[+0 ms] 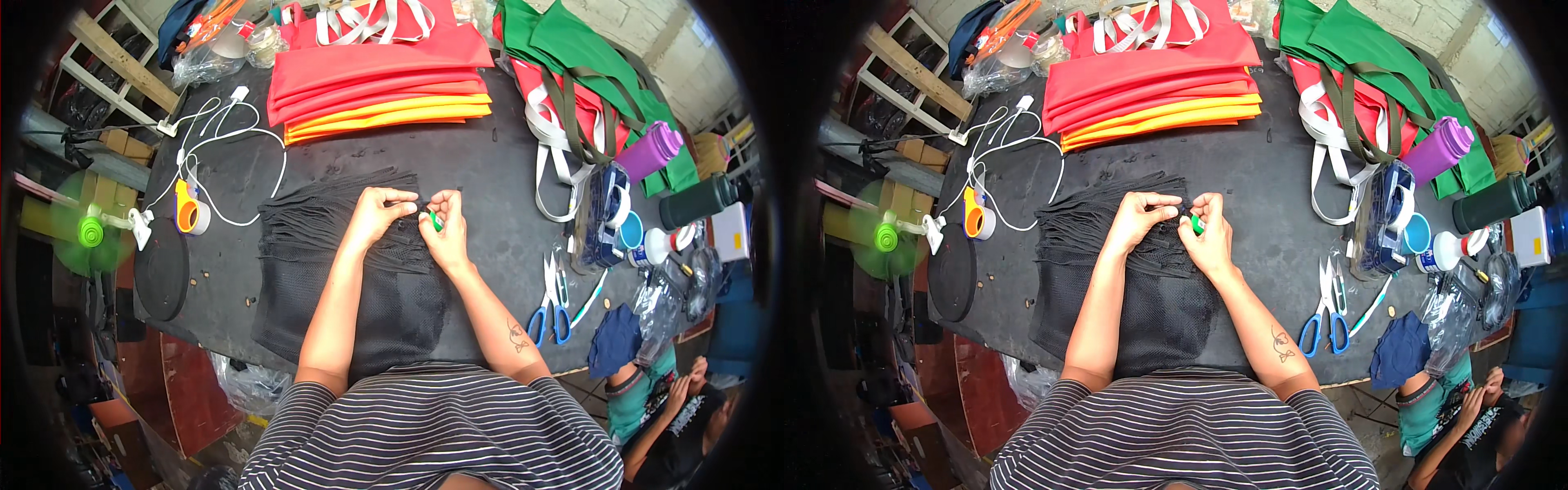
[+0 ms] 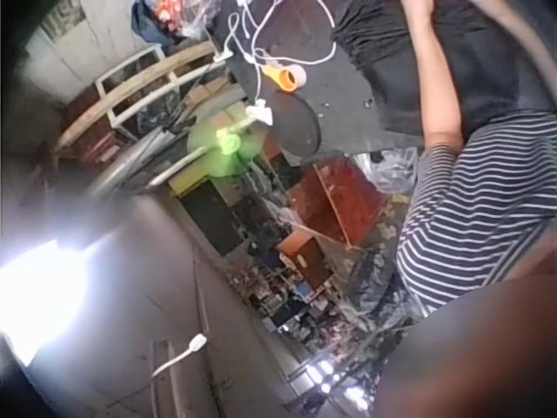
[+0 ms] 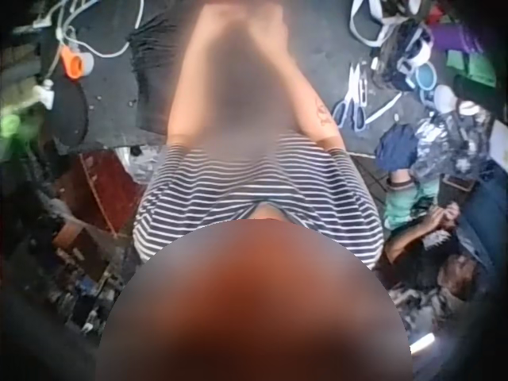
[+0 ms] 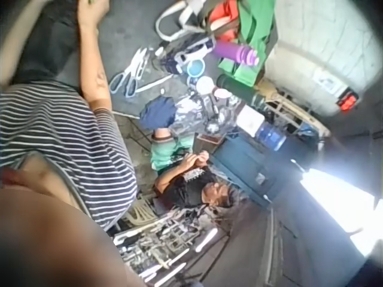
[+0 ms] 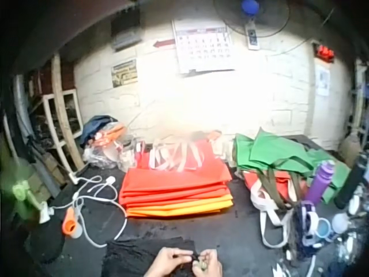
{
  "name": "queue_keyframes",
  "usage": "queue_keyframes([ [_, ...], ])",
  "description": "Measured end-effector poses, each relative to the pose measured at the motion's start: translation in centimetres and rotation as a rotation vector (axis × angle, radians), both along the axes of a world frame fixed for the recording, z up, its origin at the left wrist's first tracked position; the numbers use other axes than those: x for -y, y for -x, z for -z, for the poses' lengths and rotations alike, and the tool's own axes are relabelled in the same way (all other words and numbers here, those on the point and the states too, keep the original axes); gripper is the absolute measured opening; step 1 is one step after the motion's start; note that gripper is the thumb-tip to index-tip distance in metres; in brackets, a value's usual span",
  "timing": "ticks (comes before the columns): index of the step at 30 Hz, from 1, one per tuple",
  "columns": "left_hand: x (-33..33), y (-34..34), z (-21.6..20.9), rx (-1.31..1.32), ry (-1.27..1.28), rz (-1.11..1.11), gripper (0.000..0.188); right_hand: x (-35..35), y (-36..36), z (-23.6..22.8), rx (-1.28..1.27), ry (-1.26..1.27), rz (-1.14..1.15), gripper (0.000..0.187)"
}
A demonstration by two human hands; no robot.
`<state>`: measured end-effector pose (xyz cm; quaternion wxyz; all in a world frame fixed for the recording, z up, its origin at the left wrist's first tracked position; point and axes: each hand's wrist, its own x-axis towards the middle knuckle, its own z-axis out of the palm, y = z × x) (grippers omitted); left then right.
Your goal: Sealing the edges of black mesh fabric pieces using a lighter.
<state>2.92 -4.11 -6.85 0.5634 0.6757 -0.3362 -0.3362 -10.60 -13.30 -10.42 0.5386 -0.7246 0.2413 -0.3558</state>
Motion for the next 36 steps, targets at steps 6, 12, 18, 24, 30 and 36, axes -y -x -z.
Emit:
queue_keyframes([
  [6,0.1,0.1,-0.5,0.034,0.011,0.012,0.024,0.2,0.4,0.0,-0.002,-0.069,-0.035,0.038],
  [12,0.2,-0.1,-0.7,0.092,0.141,0.052,0.013,0.5,1.0,0.2,0.155,-0.243,-0.073,0.024],
  [18,0.4,0.1,-0.2,-0.213,0.133,0.056,0.025,0.8,1.0,0.4,0.180,-0.323,-0.062,0.030],
  [24,0.1,-0.3,-0.5,-0.270,0.099,0.035,0.029,0.2,0.5,-0.7,0.022,-0.024,-0.039,0.039],
  [30,-0.2,-0.6,-0.3,-0.271,0.086,0.049,0.033,0.1,0.1,-1.2,-0.069,0.013,-0.050,0.041],
  [36,-0.1,-0.3,-0.1,-0.100,0.148,0.120,0.005,1.0,0.7,-0.3,0.111,-0.200,-0.006,0.032],
])
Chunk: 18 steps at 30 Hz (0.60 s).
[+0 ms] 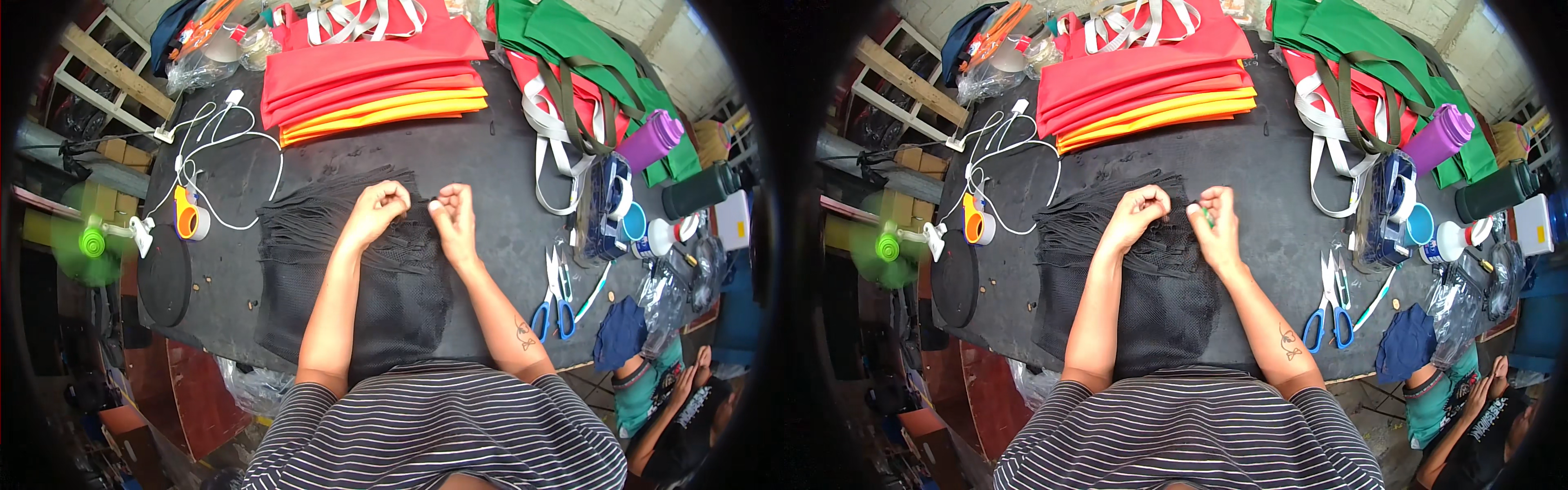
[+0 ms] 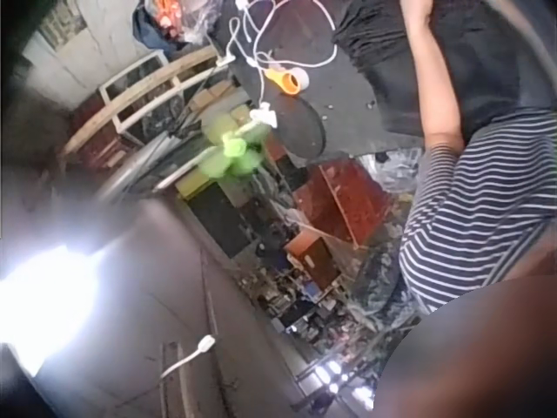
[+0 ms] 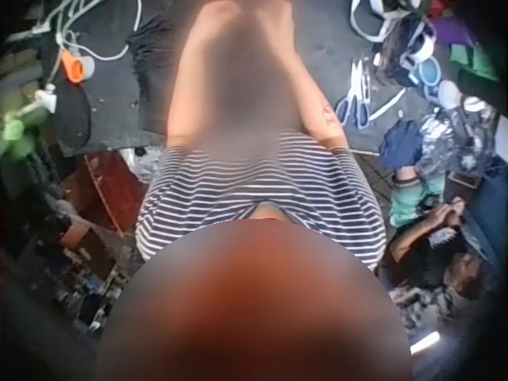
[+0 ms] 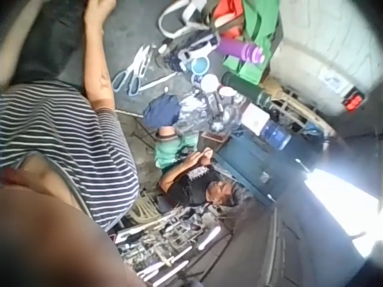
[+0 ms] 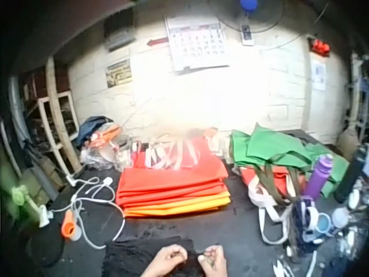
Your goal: Sealing the edges of black mesh fabric pieces using a lighter.
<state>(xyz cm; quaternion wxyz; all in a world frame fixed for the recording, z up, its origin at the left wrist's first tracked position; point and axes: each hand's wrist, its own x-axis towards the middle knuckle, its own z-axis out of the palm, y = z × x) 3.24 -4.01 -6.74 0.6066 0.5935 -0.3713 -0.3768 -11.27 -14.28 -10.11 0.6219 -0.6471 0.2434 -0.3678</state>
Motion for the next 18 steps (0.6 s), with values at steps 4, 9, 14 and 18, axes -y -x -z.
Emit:
queue_keyframes([
  [4,-0.1,0.4,-0.6,0.222,-0.213,0.020,0.014,1.8,0.9,-0.6,-0.068,-0.191,0.066,0.019],
  [9,1.2,2.3,-2.0,0.421,-0.263,-0.239,0.020,1.8,0.9,-1.0,-0.251,-0.253,-0.034,0.020],
  [14,0.9,2.5,-0.9,0.910,-0.448,-0.254,0.022,0.7,0.5,-1.2,-0.076,-0.331,-0.113,0.019],
  [18,0.8,2.7,-2.2,0.863,-0.571,-0.219,0.026,0.7,0.6,-0.6,0.137,-0.327,-0.222,0.019],
])
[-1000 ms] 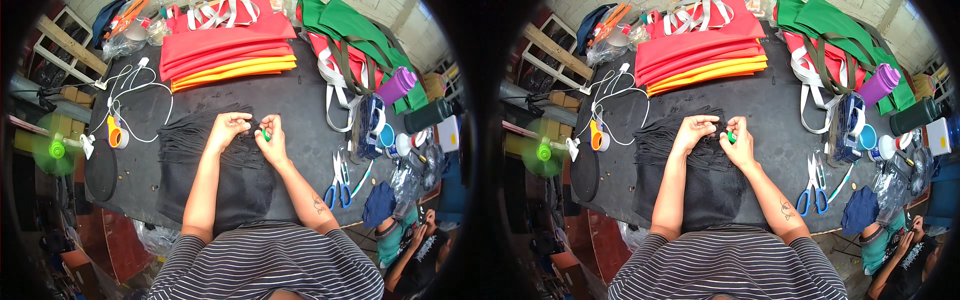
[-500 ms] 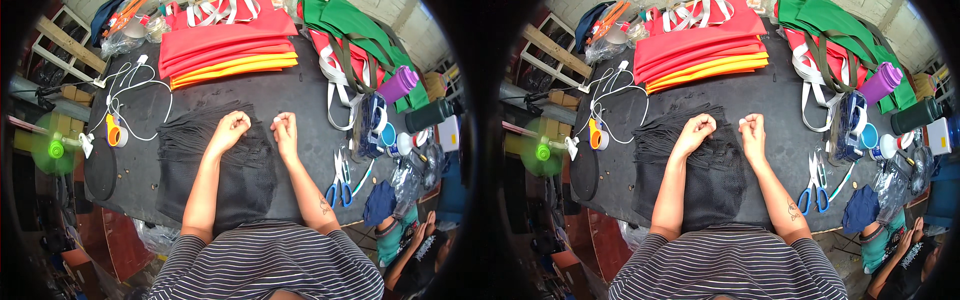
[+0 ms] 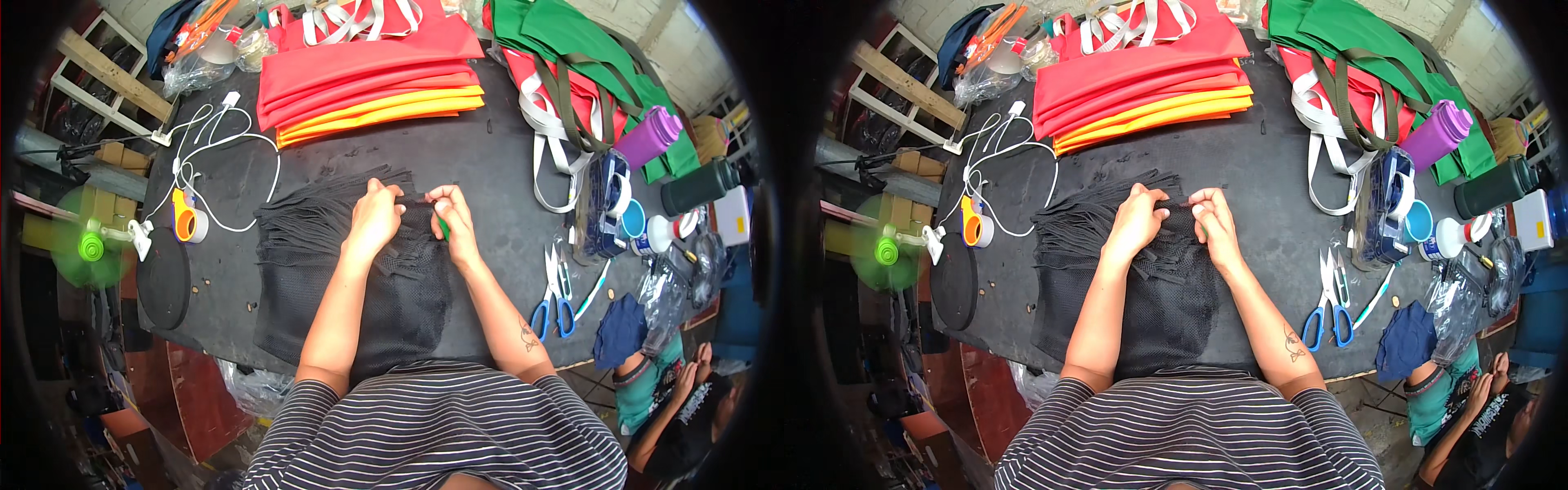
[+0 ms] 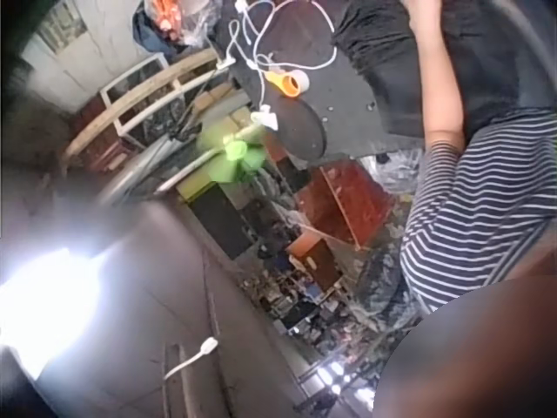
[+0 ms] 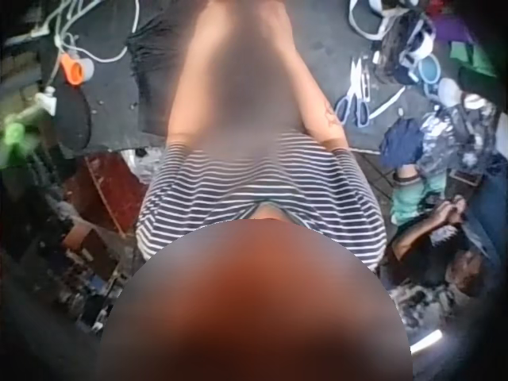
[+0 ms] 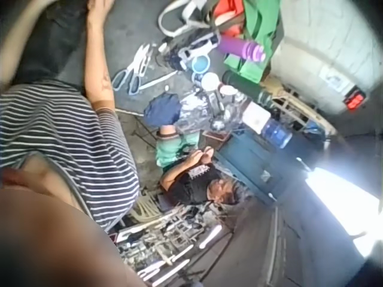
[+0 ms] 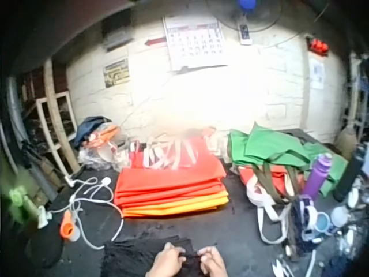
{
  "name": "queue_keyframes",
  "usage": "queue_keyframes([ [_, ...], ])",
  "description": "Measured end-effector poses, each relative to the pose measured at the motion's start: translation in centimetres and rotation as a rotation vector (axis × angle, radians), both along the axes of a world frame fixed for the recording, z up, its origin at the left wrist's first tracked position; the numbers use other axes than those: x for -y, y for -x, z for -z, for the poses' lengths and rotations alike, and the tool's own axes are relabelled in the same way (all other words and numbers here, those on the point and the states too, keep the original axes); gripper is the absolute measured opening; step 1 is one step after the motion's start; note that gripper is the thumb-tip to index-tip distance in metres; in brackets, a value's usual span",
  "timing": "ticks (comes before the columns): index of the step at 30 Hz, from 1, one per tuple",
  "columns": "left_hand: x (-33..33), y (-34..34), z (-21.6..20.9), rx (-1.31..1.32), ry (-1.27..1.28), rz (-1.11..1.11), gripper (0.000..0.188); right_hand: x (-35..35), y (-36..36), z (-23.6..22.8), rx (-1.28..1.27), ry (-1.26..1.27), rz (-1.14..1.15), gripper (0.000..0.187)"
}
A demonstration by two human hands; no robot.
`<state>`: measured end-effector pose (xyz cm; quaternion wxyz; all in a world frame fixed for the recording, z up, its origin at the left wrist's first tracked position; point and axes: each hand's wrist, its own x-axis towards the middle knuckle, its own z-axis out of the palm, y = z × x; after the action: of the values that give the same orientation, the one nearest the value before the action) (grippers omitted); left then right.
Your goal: Sealing the edges of black mesh fabric pieces using a lighter.
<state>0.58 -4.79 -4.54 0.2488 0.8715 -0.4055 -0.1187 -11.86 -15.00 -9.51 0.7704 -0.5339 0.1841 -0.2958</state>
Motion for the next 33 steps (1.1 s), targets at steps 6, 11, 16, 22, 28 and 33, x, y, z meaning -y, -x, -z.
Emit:
queue_keyframes([
  [6,-0.9,-0.6,-0.2,-0.201,0.164,-0.029,0.029,1.0,0.1,-0.5,-0.111,0.035,-0.075,0.020],
  [11,-1.0,-0.9,0.0,-0.359,0.326,-0.026,0.031,0.2,-0.8,0.1,-0.215,0.587,0.202,0.026],
  [16,-1.2,-1.0,-0.2,-0.422,0.314,-0.036,0.034,-0.4,-0.5,-1.4,-0.119,0.264,0.141,0.030],
  [22,-1.8,-2.3,0.6,-0.763,0.393,0.014,0.030,0.2,-0.8,-1.6,-0.139,-0.054,-0.188,0.026],
  [28,-1.4,-2.6,0.5,-0.803,0.421,-0.019,0.015,-0.1,-1.8,0.1,-0.203,0.398,0.076,0.041],
  [33,-0.9,-2.2,1.0,-0.748,0.471,-0.080,0.016,-0.7,-2.3,-1.1,-0.325,0.523,0.089,0.044],
])
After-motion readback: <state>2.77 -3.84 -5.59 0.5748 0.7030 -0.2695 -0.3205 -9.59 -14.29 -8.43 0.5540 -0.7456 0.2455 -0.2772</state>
